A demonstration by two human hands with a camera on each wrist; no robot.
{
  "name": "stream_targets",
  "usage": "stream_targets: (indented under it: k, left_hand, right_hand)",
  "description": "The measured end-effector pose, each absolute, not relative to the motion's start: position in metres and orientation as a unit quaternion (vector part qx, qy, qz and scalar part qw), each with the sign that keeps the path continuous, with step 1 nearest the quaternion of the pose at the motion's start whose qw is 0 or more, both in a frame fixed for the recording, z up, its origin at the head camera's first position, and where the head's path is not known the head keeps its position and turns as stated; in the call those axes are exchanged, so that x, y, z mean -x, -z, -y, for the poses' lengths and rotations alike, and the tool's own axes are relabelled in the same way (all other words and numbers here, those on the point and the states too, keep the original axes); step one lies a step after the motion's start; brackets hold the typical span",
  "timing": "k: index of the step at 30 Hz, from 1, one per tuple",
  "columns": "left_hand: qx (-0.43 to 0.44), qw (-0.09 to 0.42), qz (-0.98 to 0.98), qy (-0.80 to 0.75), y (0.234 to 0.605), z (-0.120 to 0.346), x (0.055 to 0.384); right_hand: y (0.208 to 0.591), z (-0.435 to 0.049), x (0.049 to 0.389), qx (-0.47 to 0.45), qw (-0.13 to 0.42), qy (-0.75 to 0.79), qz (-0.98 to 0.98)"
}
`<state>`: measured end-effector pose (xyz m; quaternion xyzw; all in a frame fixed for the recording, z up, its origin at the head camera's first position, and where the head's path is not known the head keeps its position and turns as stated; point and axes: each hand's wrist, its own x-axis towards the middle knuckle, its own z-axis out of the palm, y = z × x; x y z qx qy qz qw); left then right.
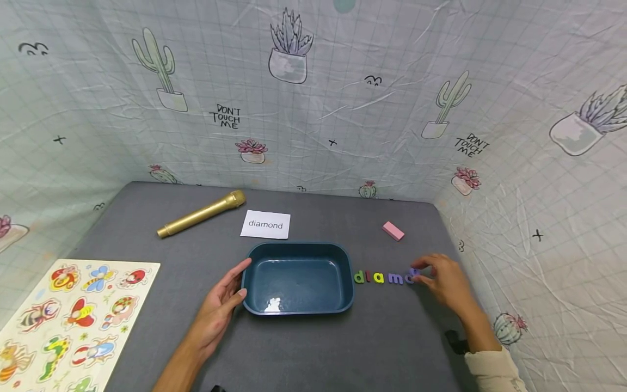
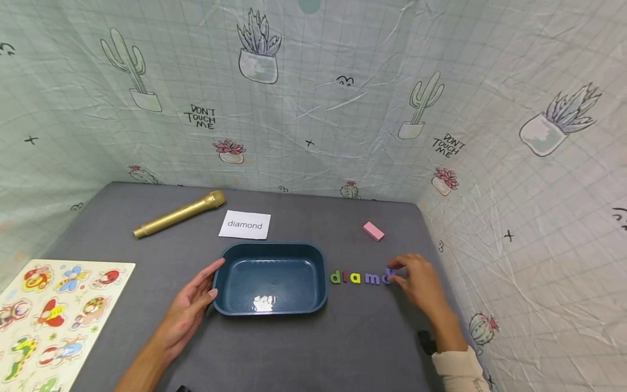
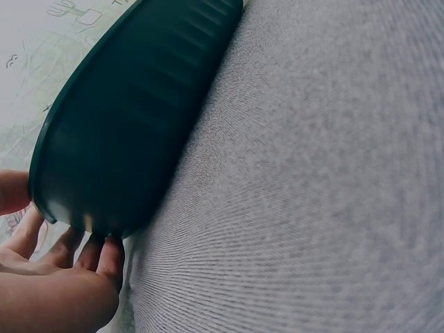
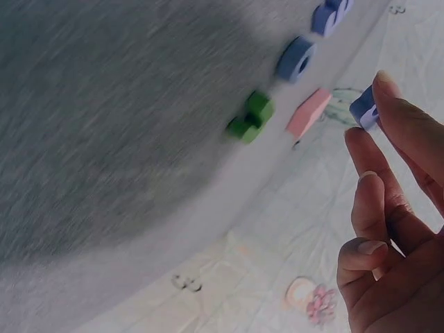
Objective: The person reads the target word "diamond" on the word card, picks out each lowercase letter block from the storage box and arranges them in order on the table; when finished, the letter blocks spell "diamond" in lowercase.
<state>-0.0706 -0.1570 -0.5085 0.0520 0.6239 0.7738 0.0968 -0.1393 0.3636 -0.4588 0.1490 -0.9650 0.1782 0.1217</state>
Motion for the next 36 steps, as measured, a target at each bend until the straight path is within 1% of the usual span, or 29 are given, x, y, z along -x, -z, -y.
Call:
stream_targets:
  k: [3,8,12,15,24,36]
  left_hand:
    - [-0.05,0.099,-0.624,-0.773,0.508,0.157,0.07]
    - [-0.05,0.098,-0.625,-0.773,0.508,0.157,0.07]
    - [-0.053,0.096,-0.625,-0.773,0.508,0.158,0.069]
    - [-0.054,0.095,-0.626,-0.772,0.508,0.157,0.069]
    - [-0.053,0.095,-0.626,-0.772,0.508,0.157,0.069]
    - [-0.048,0.101,-0.626,-0.772,0.507,0.157,0.071]
  right_hand:
    - [0.46,-0.373,0.138,-0.14,0.118,-0.169,0.968]
    - [0.456,-0.384,0.134,-0.101,0.083,-0.165,0.978]
    - [0.456,-0.392,0.132,-0.079,0.068,-0.16,0.982]
    - [0.457,-0.398,0.131,-0.072,0.062,-0.155,0.983]
    - [0.459,-0.413,0.132,-0.046,0.022,-0.143,0.988]
    - [0.465,-0.422,0.137,-0.027,-0.001,-0.134,0.991]
